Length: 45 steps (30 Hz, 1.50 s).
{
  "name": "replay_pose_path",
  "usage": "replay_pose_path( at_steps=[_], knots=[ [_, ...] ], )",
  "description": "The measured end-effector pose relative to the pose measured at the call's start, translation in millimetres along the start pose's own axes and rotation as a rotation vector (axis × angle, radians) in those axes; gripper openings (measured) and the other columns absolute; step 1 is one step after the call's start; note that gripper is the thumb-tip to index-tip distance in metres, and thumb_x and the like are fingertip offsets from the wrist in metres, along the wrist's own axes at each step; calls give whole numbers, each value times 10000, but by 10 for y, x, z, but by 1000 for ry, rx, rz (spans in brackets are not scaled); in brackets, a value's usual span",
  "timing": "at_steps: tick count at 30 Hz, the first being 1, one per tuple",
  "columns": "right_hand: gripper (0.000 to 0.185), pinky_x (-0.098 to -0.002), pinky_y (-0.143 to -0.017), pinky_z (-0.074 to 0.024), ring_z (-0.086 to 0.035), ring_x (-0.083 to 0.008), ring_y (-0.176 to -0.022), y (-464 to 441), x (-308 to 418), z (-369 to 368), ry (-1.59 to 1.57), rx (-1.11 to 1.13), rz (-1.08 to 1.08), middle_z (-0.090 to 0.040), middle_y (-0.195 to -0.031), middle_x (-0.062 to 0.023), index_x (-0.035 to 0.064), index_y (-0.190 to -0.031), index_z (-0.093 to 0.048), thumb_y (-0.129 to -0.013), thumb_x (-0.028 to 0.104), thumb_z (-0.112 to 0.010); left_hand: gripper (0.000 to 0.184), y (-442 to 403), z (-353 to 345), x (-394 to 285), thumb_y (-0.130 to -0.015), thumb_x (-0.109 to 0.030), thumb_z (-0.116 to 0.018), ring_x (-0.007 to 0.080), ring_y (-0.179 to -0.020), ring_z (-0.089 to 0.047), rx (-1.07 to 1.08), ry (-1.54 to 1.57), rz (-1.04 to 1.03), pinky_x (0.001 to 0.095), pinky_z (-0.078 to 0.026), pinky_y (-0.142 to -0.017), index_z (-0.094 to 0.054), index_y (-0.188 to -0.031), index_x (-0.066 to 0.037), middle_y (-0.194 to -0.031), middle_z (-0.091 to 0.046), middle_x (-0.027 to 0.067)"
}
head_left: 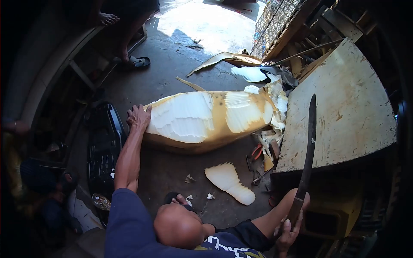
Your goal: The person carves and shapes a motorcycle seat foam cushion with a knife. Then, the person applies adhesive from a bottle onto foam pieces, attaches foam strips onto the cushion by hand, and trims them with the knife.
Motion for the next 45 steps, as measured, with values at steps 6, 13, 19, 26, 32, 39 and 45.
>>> replay_pose_path(
  at_steps=[6,13,19,26,32,39,45],
  knots=[
    [598,-197,-431,-357,-403,-43,-504,-223,7,-502,-69,113,5,-509,-857,-3,100,-1593,-271,-1030,193,-451,1007,1535,-366,-575,-841,-791,-527,514,-1223,-560,411,296,-259,569,-443,-1037,-445,-1433,18,-1306,-556,348],
    [681,-192,-438,-357,-386,-20,-494,-306,33,-969,119,378,43,-513,-819,7,162,-1631,-154,-1038,118,-485,885,2668,-1104,-1699,-915,-728,-458,519,-982,-668,521,503,-307,588,-484,-893,-355,-1277,73,-1030,-669,373],
    [590,-210,-493,-409,-461,-42,-546,-448,-210,-1529,427,463,301,-570,-881,-24,108,-1590,-308,-1027,79,-481,859,2707,-1147,-1634,-938,-709,-439,509,-928,-685,529,515,-412,570,-514,-833,-361,-1263,82,-947,-688,356],
    [543,-388,-1001,-503,-631,-345,-1229,-896,-756,-2767,359,624,424,-622,-1348,-235,65,-1533,-413,-1011,100,-558,635,2515,-1340,-1222,-971,-530,-523,481,-983,-678,616,720,-275,529,-515,-870,-451,-1283,18,-1007,-696,312],
    [562,-419,-959,-523,-655,-390,-1157,-750,-873,-2702,481,601,468,-638,-1296,-249,85,-1540,-400,-998,70,-549,379,1856,-1810,-989,-970,-346,-582,361,-941,-699,332,1152,99,452,-523,-857,-605,-1156,-17,-995,-723,190],
    [606,-450,-857,-547,-677,-411,-920,-612,-873,-2652,573,627,410,-659,-1213,-246,89,-1559,-362,-984,58,-552,269,1724,-1905,-1079,-930,-257,-683,280,-841,-693,341,1170,108,410,-535,-773,-632,-1056,-25,-922,-715,148],
    [621,-451,-928,-533,-667,-407,-1106,-1103,-906,-3230,554,714,378,-606,-1349,-240,66,-1562,-350,-972,16,-536,196,1795,-1869,-1086,-943,-207,-673,236,-812,-685,311,1231,91,380,-534,-746,-640,-1019,-29,-885,-716,113]
  ],
)
Point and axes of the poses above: each hand's wrist, its own y-axis away from the middle knuckle, its own z-axis out of the back of the hand, x = y × z, the point moved 5 cm from there along -y, towards the middle knuckle
